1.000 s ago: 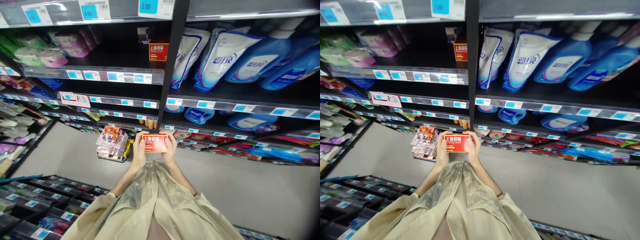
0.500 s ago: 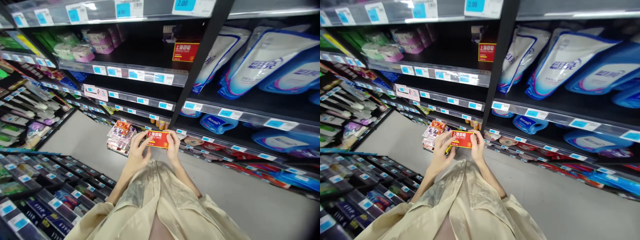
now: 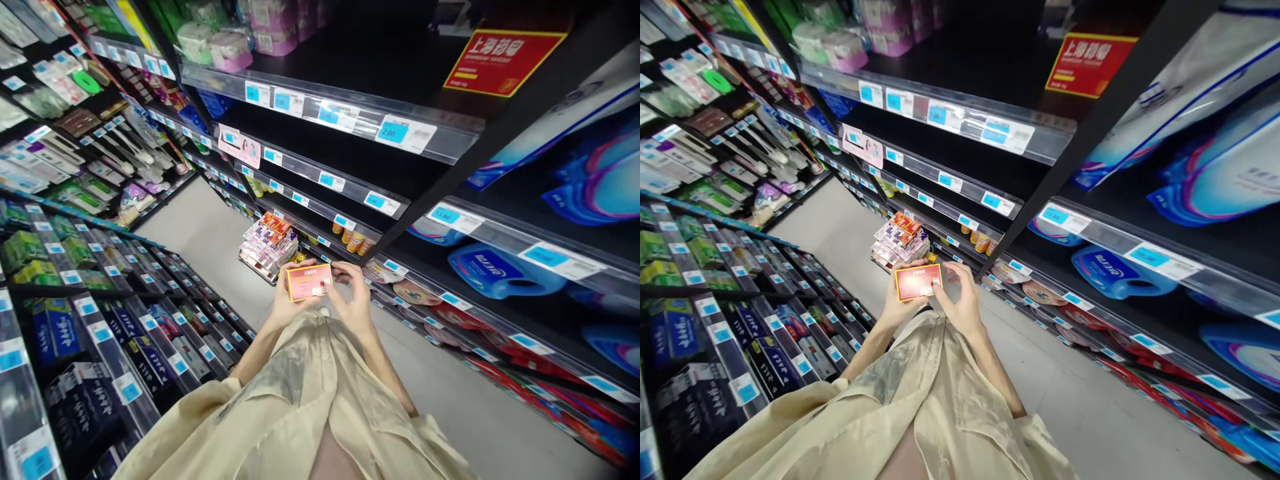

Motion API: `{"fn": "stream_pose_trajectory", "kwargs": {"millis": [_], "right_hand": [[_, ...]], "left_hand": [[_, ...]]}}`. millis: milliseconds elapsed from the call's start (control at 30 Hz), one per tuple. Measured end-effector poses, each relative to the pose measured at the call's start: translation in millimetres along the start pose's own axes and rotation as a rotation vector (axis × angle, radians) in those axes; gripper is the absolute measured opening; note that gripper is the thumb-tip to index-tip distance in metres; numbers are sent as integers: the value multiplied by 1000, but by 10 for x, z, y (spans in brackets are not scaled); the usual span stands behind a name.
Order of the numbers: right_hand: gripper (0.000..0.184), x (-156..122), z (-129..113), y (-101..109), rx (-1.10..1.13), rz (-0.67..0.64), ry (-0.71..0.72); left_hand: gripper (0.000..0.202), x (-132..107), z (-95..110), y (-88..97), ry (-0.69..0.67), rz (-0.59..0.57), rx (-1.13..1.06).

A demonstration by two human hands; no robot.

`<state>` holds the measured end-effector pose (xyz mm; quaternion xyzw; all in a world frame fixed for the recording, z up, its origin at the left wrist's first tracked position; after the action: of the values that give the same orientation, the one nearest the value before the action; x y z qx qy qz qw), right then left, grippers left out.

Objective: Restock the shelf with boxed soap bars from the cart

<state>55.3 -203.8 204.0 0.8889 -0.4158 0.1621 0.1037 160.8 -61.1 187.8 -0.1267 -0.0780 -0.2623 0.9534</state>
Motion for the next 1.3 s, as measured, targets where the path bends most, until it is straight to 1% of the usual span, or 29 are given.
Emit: {"fn": "stream_pose_trajectory", "kwargs": {"millis": [67, 133, 233, 400, 600, 733, 800, 833, 900, 967, 1033, 1067, 1100, 1167, 1233, 1300], "right_hand": [[45, -9, 7, -34, 0, -68, -1], [52, -42, 30, -77, 39, -152, -44], [59, -95, 56, -102, 74, -205, -98], [59, -128, 78, -67, 72, -185, -112], [59, -134, 97, -20, 78, -154, -135], [58, -109, 91, -19, 71, -155, -140], [57, -101, 101, -32, 69, -144, -144], [59, -106, 113, -52, 86, -144, -159], [70, -150, 153, -137, 205, -173, -240], [83, -242, 203, -281, 413, -246, -389], [90, -341, 240, -422, 591, -311, -536], [90, -375, 260, -467, 635, -317, -590], [89, -392, 284, -490, 650, -304, -630], [79, -386, 345, -477, 639, -230, -693], [69, -352, 407, -422, 631, -142, -756], [67, -321, 450, -372, 646, -86, -814]], "left_hand": [[85, -47, -24, 26, 52, -2, -52], [85, -91, -28, 45, 78, -19, -76], [83, -131, -19, 62, 80, -45, -125], [84, -120, -11, 43, 86, -46, -127], [86, -82, 37, -25, 100, -66, -53], [86, -61, 65, -24, 59, -91, -12], [87, -51, 80, -12, 15, -97, 29], [88, -46, 94, -2, -24, -91, 79], [88, -39, 140, 20, -134, -58, 250], [81, -46, 205, 17, -267, -39, 457], [65, -69, 259, -30, -385, -75, 639], [58, -82, 278, -59, -432, -104, 708], [55, -94, 296, -84, -469, -129, 758], [63, -101, 331, -101, -498, -136, 781], [80, -86, 362, -78, -462, -106, 713], [90, -66, 381, -49, -404, -83, 636]]}}
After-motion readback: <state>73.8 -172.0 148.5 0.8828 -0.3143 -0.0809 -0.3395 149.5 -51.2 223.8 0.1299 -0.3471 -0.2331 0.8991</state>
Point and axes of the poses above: each hand's wrist, its own x-axis towards the middle knuckle, its own y-axis out of the back of the hand, z = x × y, the point moved 6 cm from there along x, towards the middle knuckle, and after that the axes turned 9 degrees about z, right-handed, at the moved point
